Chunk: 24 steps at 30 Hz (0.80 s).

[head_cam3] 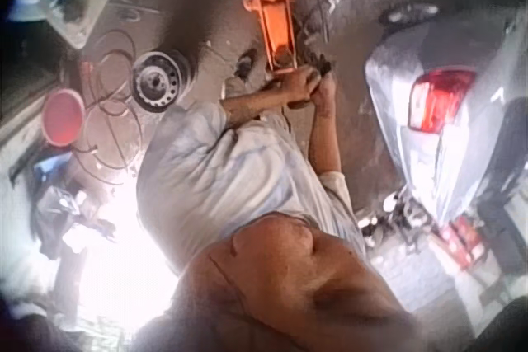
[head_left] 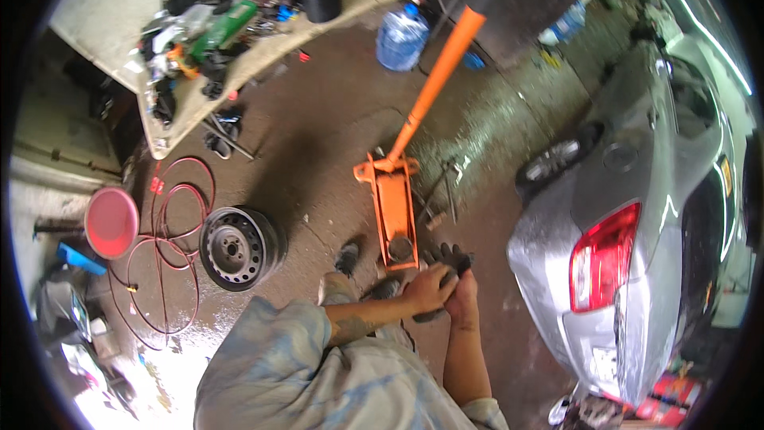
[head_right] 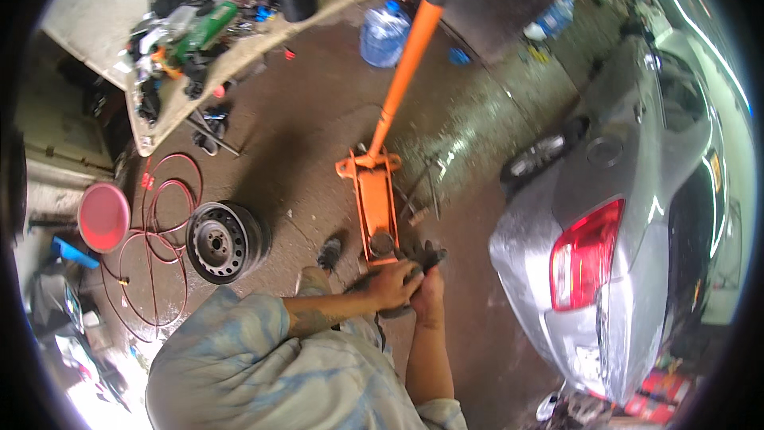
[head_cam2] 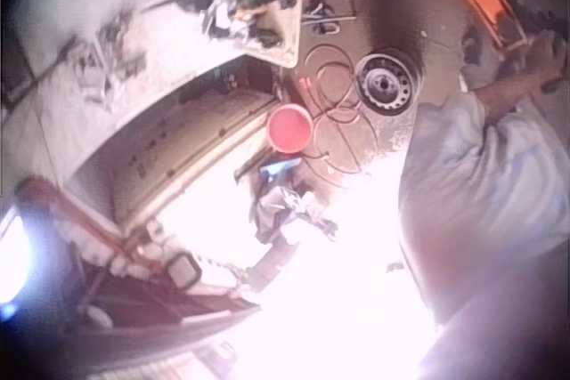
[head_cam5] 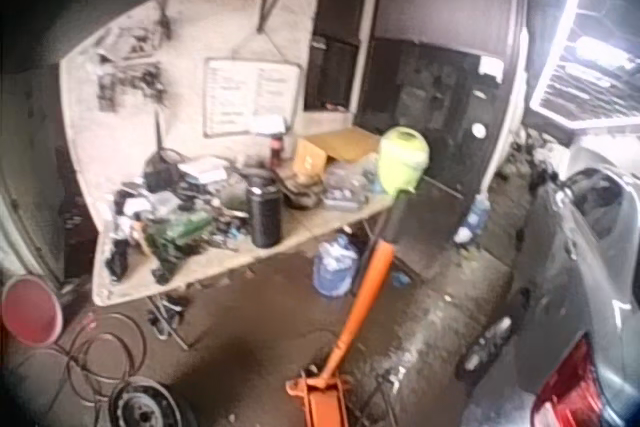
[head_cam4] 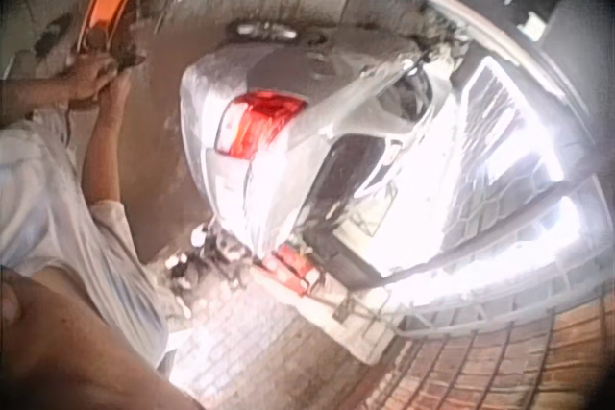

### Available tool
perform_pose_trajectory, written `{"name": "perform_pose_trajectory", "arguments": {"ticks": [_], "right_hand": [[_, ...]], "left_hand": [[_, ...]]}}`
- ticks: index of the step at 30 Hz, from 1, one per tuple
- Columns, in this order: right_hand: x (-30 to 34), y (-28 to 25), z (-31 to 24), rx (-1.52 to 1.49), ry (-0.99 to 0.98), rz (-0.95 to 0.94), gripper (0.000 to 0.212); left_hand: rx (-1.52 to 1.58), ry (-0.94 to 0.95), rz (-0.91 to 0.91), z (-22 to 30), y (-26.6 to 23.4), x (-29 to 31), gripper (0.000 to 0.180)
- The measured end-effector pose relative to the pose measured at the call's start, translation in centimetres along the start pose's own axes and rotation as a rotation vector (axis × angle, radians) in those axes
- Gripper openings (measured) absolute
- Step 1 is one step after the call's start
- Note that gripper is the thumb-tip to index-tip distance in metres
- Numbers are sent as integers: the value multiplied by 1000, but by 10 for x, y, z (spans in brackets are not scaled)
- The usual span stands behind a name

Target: The person puts on black gloves and picks up a green socket set case and a wrench from a cluttered workbench. They walk to a silver car with its hood open, place the case on the floor, and then pick up the wrench and case again to work near the front wheel.

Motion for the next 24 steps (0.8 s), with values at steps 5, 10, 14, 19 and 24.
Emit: {"name": "perform_pose_trajectory", "arguments": {"ticks": [5,10,14,19,24], "right_hand": [[-19,-21,-12,92,39,52,28],[-23,26,-17,140,25,39,21],[-34,-7,-47,-96,-146,-95,26],[-13,30,-57,351,-384,-93,37],[-45,-61,-16,159,-304,482,33]], "left_hand": [[78,-26,59,8,-3,2,28],[160,-102,210,-1,-25,-17,24],[389,-43,-89,3,-23,-33,23],[4,6,-121,28,-72,3,35],[-140,-164,-35,-12,-37,-6,36]]}}
Point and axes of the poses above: each hand's wrist, its own x-axis away from the middle knuckle, its own y-axis out of the palm, z = x × y, the point moved 9 cm from there along -x, towards the middle knuckle, and after that the axes turned 10 degrees about -z, right-handed, at the moved point
